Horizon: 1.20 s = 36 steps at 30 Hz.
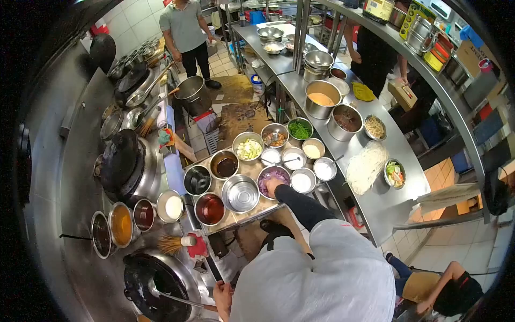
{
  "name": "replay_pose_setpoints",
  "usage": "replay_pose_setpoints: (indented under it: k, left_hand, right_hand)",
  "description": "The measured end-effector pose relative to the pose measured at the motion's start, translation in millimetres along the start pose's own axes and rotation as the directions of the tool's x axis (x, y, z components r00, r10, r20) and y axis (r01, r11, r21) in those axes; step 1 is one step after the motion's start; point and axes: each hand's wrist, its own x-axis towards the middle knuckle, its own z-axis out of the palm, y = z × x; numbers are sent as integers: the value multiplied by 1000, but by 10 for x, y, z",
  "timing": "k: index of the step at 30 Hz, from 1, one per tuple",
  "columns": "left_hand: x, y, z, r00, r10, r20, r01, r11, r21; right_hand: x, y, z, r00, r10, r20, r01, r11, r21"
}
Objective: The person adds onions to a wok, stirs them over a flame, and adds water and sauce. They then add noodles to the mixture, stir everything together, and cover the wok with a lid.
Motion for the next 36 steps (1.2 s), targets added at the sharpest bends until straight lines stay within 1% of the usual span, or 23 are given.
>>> replay_pose_setpoints:
  k: [2,3,5,6,9,10,11,12,13,15,17,20,22,24,25,27,30,31,32,33,34,35,36]
  left_hand:
    - [22,191,-145,1000,9,-14,-10,998,-54]
    - [-214,-65,591,997,-42,61,52,986,-160]
    - [-167,-57,452,999,-40,-3,38,976,-216]
    - [-122,-15,332,999,24,-43,-30,990,-136]
    - [-212,90,-132,983,23,-183,-54,984,-167]
    - [-241,74,-291,965,17,-263,-61,986,-158]
    - [-222,82,-446,954,48,-295,-101,981,-166]
    - [-240,92,-640,938,64,-342,-130,976,-173]
    - [-378,50,-842,913,61,-404,-143,974,-177]
    - [-588,80,-993,834,41,-550,-131,984,-125]
    - [-733,-188,-1143,748,17,-663,-137,982,-128]
    - [-833,-756,-1095,511,70,-857,-24,997,67]
    - [-965,-681,-919,500,-43,-865,157,987,41]
    - [-1064,-669,-739,562,-267,-782,249,957,-148]
    - [-798,-1409,-542,600,-267,-754,127,963,-239]
    - [-811,-805,-313,694,-404,-596,33,845,-534]
    - [-702,-407,-226,815,-397,-422,-185,513,-838]
    - [-669,-381,-262,802,-385,-456,-278,435,-856]
    - [-649,-372,-280,784,-377,-492,-370,352,-860]
    - [-621,-342,-311,762,-372,-530,-460,265,-848]
    - [-723,-79,-419,743,-417,-524,-498,178,-849]
    - [-755,7,-527,757,-397,-519,-522,110,-846]
    - [-803,47,-608,770,-376,-515,-542,41,-840]
  right_hand:
    - [136,15,87,988,-130,-84,135,990,45]
    - [-421,795,-304,998,-61,9,61,998,-5]
    - [-473,672,-625,998,-32,57,25,993,117]
    - [-440,660,-660,1000,15,-2,-15,985,174]
    - [-406,522,-654,958,166,232,-263,828,494]
    - [-352,526,-609,988,131,82,-154,857,491]
    - [-344,530,-546,991,134,4,-106,764,636]
    - [-297,545,-484,977,188,99,-193,591,783]
    - [-175,679,-380,975,157,157,-220,590,776]
    - [-296,636,-578,951,105,291,-306,182,934]
    - [-423,465,-886,951,69,302,-305,28,952]
    - [-437,-54,-1251,977,-94,193,-192,18,981]
    - [-399,-685,-1393,952,-236,194,-214,-60,975]
    - [-309,-1346,-1382,879,-424,218,-298,-131,946]
    - [-204,-1659,-1333,821,-527,221,-341,-141,929]
    - [-309,-2596,-1437,701,-662,266,-343,15,939]
    - [-527,-3987,-1465,539,-718,441,-371,268,889]
    - [-585,-4379,-1383,481,-773,413,-283,308,908]
    - [-710,-4782,-1248,535,-783,318,-127,297,946]
    - [-686,-5062,-982,510,-829,229,105,324,940]
    - [-690,-5342,-728,466,-867,178,161,281,946]
    - [-649,-5636,-444,412,-911,12,387,187,903]
    - [-503,-5903,-69,257,-956,-142,622,51,781]
